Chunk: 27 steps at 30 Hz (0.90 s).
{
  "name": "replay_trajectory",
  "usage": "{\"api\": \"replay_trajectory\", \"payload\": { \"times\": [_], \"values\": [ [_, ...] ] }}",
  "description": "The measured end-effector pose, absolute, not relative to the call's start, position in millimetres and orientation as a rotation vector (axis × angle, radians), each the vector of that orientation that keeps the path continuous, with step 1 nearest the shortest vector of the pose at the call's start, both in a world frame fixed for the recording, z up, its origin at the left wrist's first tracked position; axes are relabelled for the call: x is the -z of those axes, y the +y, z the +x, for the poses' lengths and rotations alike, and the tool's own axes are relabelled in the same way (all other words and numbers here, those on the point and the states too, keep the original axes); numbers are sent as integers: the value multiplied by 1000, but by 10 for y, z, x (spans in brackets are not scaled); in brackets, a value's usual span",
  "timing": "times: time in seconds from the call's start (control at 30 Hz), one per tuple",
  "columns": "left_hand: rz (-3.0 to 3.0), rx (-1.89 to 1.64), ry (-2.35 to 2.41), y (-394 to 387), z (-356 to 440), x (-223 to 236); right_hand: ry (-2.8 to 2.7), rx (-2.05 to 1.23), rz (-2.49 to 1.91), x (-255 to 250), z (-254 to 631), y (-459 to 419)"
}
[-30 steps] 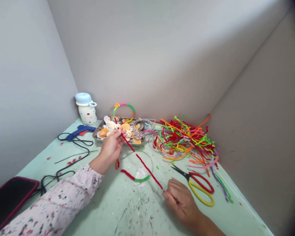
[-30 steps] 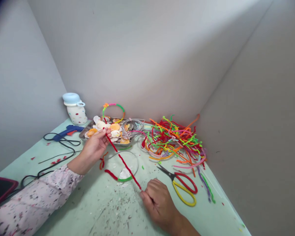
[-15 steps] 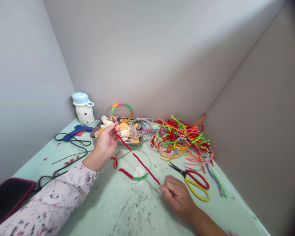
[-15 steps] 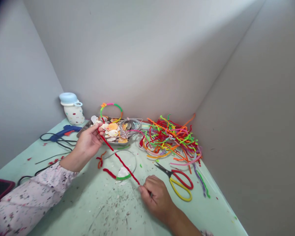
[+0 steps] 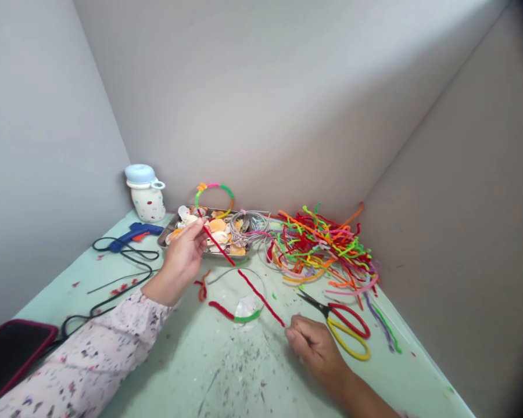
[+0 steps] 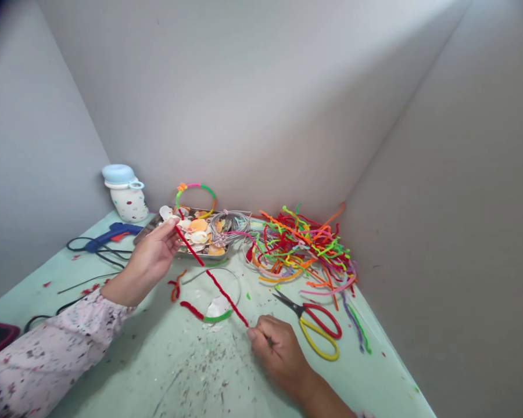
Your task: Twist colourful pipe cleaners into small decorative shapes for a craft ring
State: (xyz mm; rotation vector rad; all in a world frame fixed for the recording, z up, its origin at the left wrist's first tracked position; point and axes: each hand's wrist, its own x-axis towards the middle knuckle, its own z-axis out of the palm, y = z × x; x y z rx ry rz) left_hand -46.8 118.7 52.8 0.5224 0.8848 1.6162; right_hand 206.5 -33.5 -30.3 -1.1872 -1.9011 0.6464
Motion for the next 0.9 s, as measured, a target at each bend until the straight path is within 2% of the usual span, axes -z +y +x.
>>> {"api": "replay_trajectory", "payload": {
  "times": [0.17, 0.37, 0.9],
  "values": [
    [530, -1587, 831, 1205, -538, -595, -1677, -992, -1276, 335, 2094, -334],
    [605, -1691, 916, 1210, -548, -546, -1584, -1171, -1298, 357, 2087, -338],
    [606, -1680, 979, 1298, -558, -416, -1516, -1228, -1337, 390, 2134, -279]
  ]
}}
